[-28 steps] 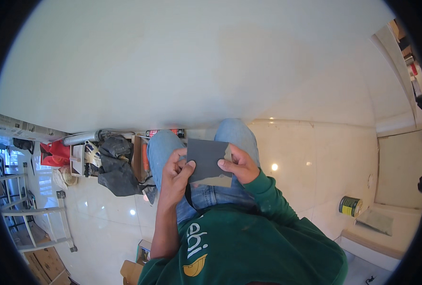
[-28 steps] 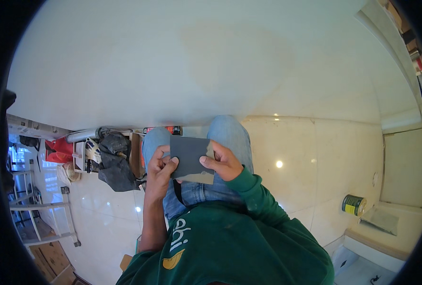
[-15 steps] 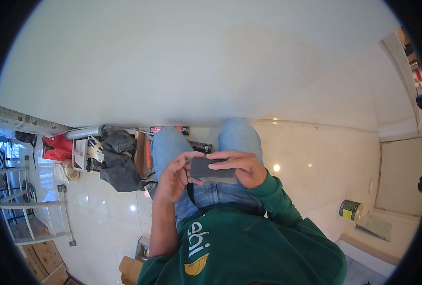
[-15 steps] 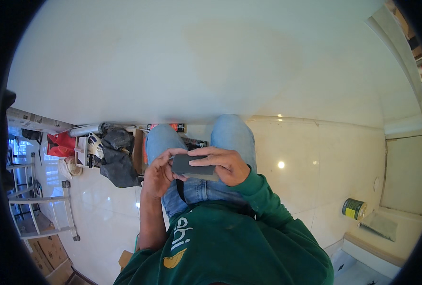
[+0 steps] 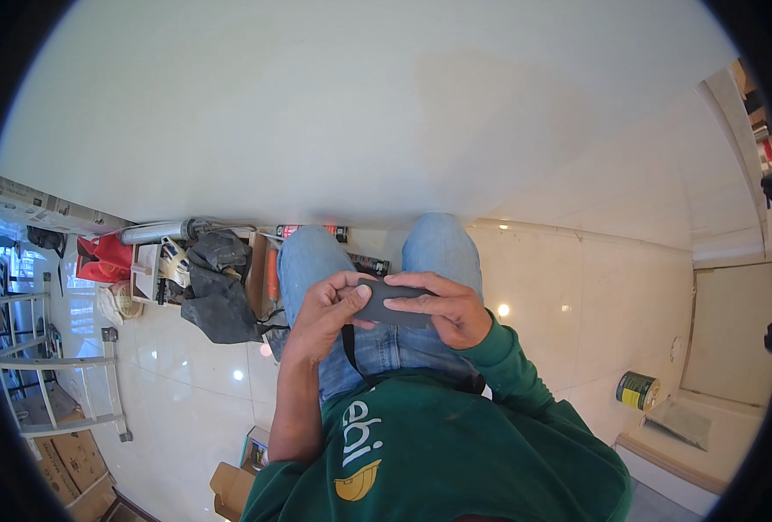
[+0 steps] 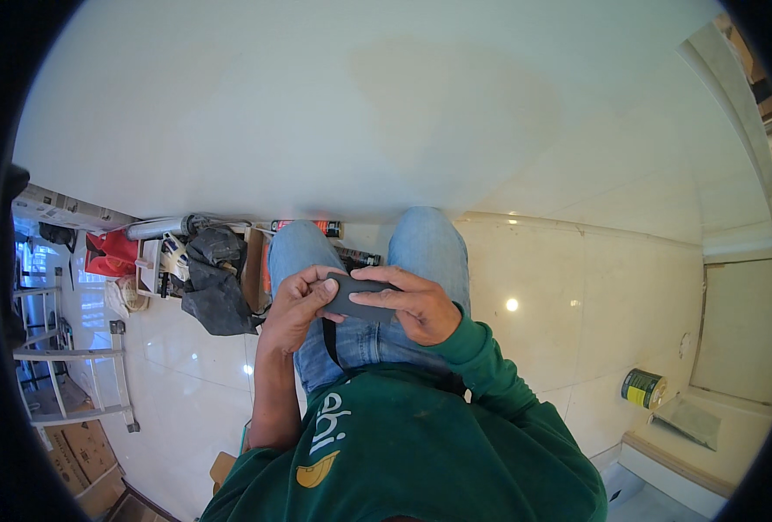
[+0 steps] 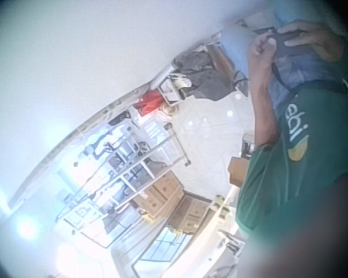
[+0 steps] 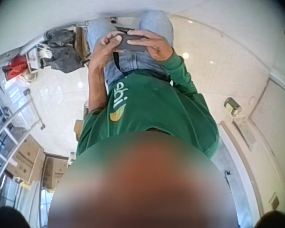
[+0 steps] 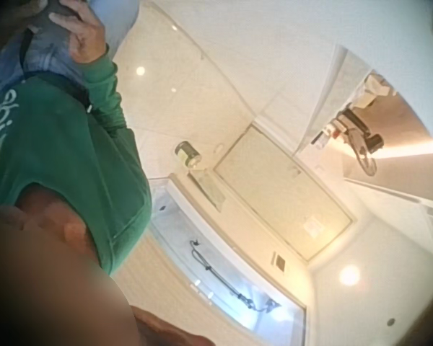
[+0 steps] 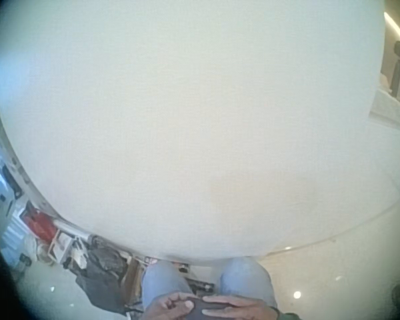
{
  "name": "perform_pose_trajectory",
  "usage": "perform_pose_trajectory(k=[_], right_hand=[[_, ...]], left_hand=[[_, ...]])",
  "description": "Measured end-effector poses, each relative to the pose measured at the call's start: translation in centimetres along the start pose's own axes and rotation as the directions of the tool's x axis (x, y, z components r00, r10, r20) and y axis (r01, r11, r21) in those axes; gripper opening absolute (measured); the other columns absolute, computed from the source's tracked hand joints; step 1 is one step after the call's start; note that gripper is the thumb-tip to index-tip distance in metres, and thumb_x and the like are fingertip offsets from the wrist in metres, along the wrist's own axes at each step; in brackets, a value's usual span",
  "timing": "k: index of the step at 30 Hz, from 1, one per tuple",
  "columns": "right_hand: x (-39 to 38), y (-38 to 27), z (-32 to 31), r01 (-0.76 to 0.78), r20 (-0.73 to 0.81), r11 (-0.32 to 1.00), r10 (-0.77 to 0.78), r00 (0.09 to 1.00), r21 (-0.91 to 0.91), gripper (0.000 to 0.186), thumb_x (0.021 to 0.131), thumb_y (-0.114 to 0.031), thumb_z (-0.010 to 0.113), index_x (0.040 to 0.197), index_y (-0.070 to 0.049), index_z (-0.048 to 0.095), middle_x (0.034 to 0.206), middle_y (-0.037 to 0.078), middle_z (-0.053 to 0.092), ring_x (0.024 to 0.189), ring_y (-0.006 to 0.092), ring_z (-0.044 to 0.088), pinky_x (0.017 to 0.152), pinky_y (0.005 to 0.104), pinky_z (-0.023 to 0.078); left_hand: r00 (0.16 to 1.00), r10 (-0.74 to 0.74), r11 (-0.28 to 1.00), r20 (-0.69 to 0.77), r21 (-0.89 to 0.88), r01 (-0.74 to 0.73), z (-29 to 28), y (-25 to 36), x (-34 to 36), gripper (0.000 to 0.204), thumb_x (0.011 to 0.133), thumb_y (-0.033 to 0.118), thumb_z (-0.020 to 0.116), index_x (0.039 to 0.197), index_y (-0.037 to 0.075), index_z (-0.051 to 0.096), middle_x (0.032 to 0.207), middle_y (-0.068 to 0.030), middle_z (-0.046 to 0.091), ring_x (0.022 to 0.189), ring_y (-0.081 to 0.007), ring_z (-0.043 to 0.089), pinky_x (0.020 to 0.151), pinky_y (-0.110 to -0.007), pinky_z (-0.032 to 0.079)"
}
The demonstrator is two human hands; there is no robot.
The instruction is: The person uses a cordless drill to fasten a wooden panel to a wall, then sits on the floor to handle a sanding block and a phone. The person then stands and sands the edge of a marble countertop with the sanding block.
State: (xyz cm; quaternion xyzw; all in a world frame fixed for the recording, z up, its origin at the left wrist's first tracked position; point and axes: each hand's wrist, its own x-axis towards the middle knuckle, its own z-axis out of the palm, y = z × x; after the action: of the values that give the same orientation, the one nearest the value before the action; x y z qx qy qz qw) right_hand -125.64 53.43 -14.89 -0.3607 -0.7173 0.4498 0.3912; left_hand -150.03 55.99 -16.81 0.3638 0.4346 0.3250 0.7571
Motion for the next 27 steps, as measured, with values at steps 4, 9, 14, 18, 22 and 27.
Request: perform_pose_trajectory(k=[4, 9, 14, 18, 22, 27], right_hand=[[0.0, -0.5, -0.5, -0.016, 0.058, 1.000, 0.016, 0.998, 0.002, 0.075, 0.069, 0.024, 0.038, 0.129, -0.005, 0.072, 0.144, 0.020, 0.057, 0.132, 0.0347, 0.058, 0.110, 0.0379, 0.044], [-0.5, -1.4, -2.5, -0.282, 0.194, 0.873, 0.221, 0.956, 0.397, 0.053, 0.092, 0.009, 0.048, 0.142, -0.002, 0.059, 0.154, 0.016, 0.046, 0.138, 0.0284, 0.051, 0.110, 0.0355, 0.042], [0.1, 0.0, -2.3, -0.435, 0.113, 0.821, 0.425, 0.898, 0.369, 0.036, 0.104, -0.017, 0.061, 0.135, 0.001, 0.061, 0.133, 0.013, 0.061, 0.119, 0.0191, 0.060, 0.098, 0.0320, 0.049], [1.1, 1.8, 0.1, -0.482, 0.064, 0.859, 0.478, 0.876, 0.172, 0.028, 0.101, -0.022, 0.069, 0.115, 0.002, 0.068, 0.100, 0.006, 0.072, 0.091, 0.0107, 0.065, 0.082, 0.0287, 0.053], [1.3, 2.2, 1.4, -0.450, -0.023, 0.891, 0.452, 0.892, 0.056, 0.018, 0.097, -0.017, 0.074, 0.100, 0.000, 0.070, 0.081, 0.004, 0.069, 0.076, 0.0065, 0.059, 0.068, 0.0283, 0.049], [1.1, 2.3, 1.3, -0.380, -0.096, 0.925, 0.376, 0.922, -0.025, 0.016, 0.095, -0.018, 0.074, 0.096, -0.003, 0.070, 0.075, 0.008, 0.065, 0.067, 0.0125, 0.058, 0.063, 0.0321, 0.047]], left_hand=[[1.000, -0.016, 1.000, -0.006, 0.004, 0.016, -0.3, -0.3, 0.1, 0.041, 0.099, 0.031, 0.072, 0.121, -0.003, 0.066, 0.096, -0.0086, 0.074, 0.083, -0.0146, 0.071, 0.069, -0.028, 0.060], [0.996, 0.057, 0.995, -0.062, 0.090, -0.051, -0.8, -0.3, 0.1, 0.036, 0.099, 0.029, 0.071, 0.118, -0.002, 0.067, 0.095, -0.0075, 0.074, 0.083, -0.0133, 0.070, 0.069, -0.028, 0.059], [0.989, 0.126, 0.965, -0.082, 0.240, -0.103, 0.7, 0.2, -0.2, 0.022, 0.100, 0.017, 0.068, 0.114, 0.000, 0.067, 0.093, -0.0057, 0.073, 0.082, -0.0107, 0.067, 0.070, -0.027, 0.056], [0.977, 0.183, 0.923, -0.106, 0.362, -0.133, 2.2, 0.4, -0.5, 0.015, 0.099, 0.008, 0.066, 0.112, 0.000, 0.067, 0.092, -0.0046, 0.072, 0.080, -0.0080, 0.064, 0.069, -0.025, 0.053], [0.968, 0.173, 0.906, -0.182, 0.415, -0.084, 2.6, 0.2, -0.5, 0.013, 0.098, 0.006, 0.067, 0.110, 0.000, 0.067, 0.092, -0.0037, 0.071, 0.079, -0.0068, 0.062, 0.068, -0.024, 0.051], [0.956, 0.207, 0.916, -0.206, 0.384, -0.116, 3.0, -0.3, -0.5, 0.012, 0.098, 0.005, 0.067, 0.109, 0.001, 0.067, 0.090, -0.0012, 0.069, 0.080, -0.0069, 0.059, 0.071, -0.024, 0.048]])
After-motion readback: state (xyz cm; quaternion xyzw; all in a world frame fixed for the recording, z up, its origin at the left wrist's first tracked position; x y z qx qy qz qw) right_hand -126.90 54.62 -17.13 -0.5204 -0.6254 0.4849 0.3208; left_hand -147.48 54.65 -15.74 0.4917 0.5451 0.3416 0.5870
